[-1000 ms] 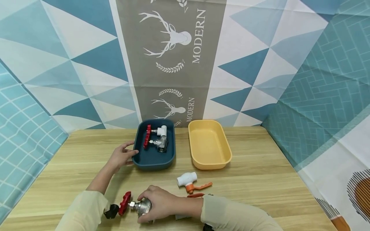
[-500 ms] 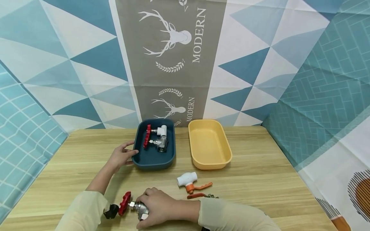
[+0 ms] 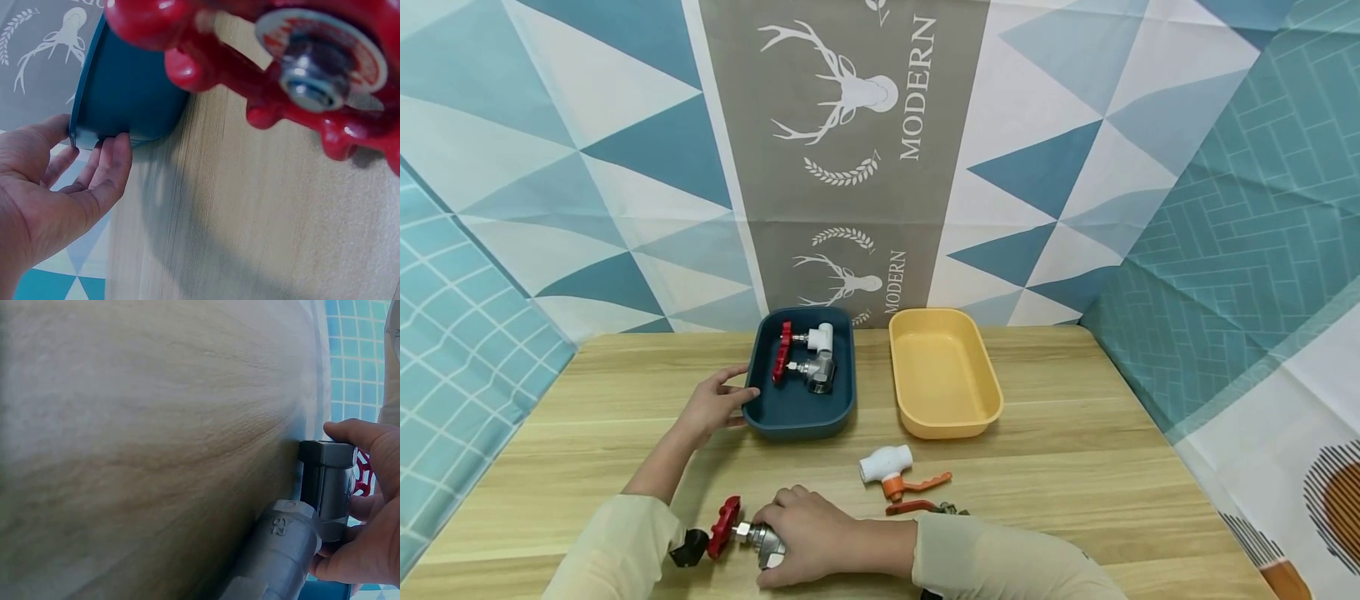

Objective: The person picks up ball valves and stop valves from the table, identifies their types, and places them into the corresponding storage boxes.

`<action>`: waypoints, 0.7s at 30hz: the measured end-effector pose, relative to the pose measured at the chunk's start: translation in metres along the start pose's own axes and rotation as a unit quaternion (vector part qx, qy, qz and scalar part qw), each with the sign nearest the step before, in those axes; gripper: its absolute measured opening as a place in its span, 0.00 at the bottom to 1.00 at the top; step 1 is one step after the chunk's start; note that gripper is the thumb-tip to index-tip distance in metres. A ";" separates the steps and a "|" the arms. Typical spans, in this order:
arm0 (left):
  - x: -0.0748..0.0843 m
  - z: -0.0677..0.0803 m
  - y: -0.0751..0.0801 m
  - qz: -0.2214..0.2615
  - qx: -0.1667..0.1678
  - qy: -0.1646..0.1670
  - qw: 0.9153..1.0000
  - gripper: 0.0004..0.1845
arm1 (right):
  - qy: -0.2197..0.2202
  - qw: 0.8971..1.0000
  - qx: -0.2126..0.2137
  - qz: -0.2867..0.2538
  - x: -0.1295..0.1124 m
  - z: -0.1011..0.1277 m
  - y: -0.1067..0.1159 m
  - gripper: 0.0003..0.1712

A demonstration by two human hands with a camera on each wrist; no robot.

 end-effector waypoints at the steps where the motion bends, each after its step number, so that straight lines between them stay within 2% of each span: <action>1: 0.000 0.000 0.000 0.000 0.000 0.000 1.000 0.31 | -0.002 1.000 -0.001 -0.002 0.000 0.000 0.000 0.32; 7: 0.000 0.000 0.000 0.000 0.001 -0.002 1.000 0.31 | -0.009 1.000 -0.004 -0.012 -0.002 -0.001 0.002 0.28; 21: 0.001 0.000 -0.001 0.001 0.003 -0.002 1.000 0.31 | 0.002 0.999 -0.007 -0.051 0.003 -0.001 0.000 0.27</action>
Point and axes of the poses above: each hand's wrist, its own z-axis away from the middle knuckle, its own y-axis out of the back of the hand, x = y × z, the point moved 1 cm from there along -z, towards the middle knuckle, and after that the axes turned 7 degrees about -y, right-handed, at the moved point
